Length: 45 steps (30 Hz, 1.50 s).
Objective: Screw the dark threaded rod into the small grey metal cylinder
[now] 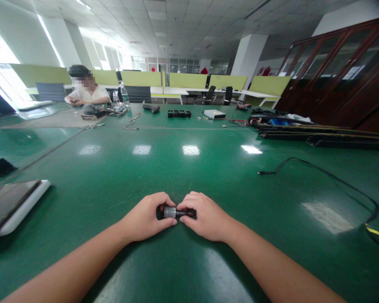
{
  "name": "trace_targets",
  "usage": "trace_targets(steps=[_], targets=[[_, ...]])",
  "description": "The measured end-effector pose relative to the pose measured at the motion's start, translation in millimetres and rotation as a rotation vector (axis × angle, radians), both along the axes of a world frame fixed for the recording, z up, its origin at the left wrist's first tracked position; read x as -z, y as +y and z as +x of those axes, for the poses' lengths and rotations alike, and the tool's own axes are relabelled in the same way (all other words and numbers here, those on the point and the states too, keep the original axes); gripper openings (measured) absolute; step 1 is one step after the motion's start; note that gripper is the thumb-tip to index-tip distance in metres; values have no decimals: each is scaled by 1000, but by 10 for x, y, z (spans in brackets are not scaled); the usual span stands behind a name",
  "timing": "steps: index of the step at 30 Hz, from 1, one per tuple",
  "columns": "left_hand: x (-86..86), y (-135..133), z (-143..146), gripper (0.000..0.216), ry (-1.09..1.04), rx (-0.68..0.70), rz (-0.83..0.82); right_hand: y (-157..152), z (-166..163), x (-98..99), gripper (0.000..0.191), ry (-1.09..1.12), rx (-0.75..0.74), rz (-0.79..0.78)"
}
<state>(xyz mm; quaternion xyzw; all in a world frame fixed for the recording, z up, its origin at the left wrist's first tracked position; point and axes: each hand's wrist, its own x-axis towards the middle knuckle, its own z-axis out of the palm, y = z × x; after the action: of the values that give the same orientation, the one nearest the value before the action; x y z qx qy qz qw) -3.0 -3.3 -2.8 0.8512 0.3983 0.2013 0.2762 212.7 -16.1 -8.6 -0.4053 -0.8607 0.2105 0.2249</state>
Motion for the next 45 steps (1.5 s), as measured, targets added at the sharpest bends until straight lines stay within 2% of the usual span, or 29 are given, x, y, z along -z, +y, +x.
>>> trace_targets(steps=[9, 45], targets=[[-32, -7, 25, 16, -7, 1, 59, 21, 3, 20, 15, 7, 0, 20], [-17, 1, 12, 19, 14, -3, 44, 28, 106, -20, 16, -20, 6, 27]])
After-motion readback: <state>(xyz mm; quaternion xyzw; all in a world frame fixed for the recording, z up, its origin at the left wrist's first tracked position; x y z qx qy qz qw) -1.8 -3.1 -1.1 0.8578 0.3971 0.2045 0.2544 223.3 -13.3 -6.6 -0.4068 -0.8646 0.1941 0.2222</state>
